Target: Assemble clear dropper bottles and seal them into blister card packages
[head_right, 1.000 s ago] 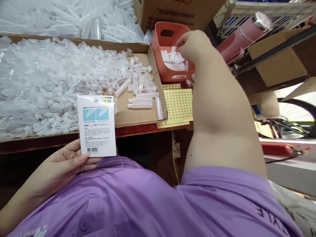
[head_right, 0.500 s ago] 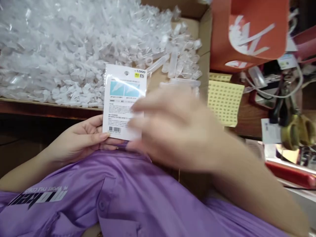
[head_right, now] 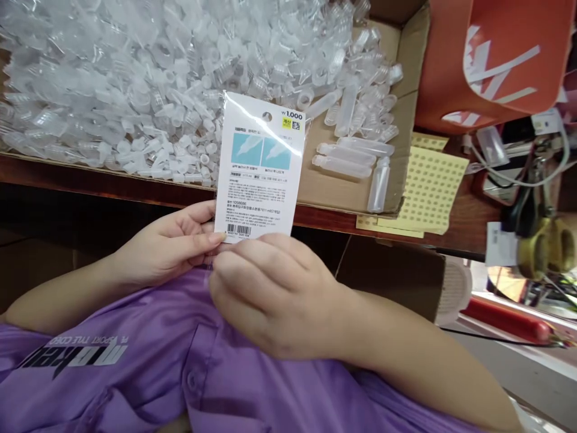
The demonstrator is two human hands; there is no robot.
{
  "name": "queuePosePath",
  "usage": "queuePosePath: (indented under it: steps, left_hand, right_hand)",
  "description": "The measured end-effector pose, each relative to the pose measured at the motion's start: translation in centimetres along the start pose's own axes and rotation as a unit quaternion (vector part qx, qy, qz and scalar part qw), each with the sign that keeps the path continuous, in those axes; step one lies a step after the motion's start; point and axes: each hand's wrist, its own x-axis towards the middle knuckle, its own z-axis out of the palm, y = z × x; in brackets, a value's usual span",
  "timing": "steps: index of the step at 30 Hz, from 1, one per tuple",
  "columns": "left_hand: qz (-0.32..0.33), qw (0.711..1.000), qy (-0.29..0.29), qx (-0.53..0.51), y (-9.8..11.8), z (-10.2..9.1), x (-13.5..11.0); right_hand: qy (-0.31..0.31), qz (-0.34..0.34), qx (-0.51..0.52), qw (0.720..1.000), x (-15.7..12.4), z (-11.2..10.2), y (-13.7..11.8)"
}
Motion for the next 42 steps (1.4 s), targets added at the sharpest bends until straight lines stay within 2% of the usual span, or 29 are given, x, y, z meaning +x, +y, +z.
queuePosePath:
  steps: [6,11,20,27,37,42]
  left_hand:
    - [0.005,0.999,-0.03,0.041,0.2,-0.4,0.2]
    - [0.013,0.997,-0.061,0.051,-0.3,-1.3,0.3]
    - [-0.024,0.996,-0.08,-0.023,-0.5,-2.1,0.2]
    - [0.021,0.993,-0.069,0.091,0.0,-1.0,0.4]
    - [0.026,0.992,-0.067,0.104,0.0,-0.5,0.5]
    - [0.025,0.995,-0.045,0.09,-0.1,-0.5,0.4]
  right_hand:
    - [-0.048,0.152,0.098,0.982,1.5,0.1,1.1]
    - [-0.096,0.203,0.11,0.968,2.2,0.7,2.0]
    - [-0.104,0.219,0.071,0.968,2.7,0.8,1.8]
    - [-0.09,0.207,0.043,0.973,2.5,1.1,1.6]
    - [-0.088,0.214,0.037,0.972,2.4,1.2,1.4]
    - [-0.084,0.226,0.062,0.968,2.3,1.1,1.6]
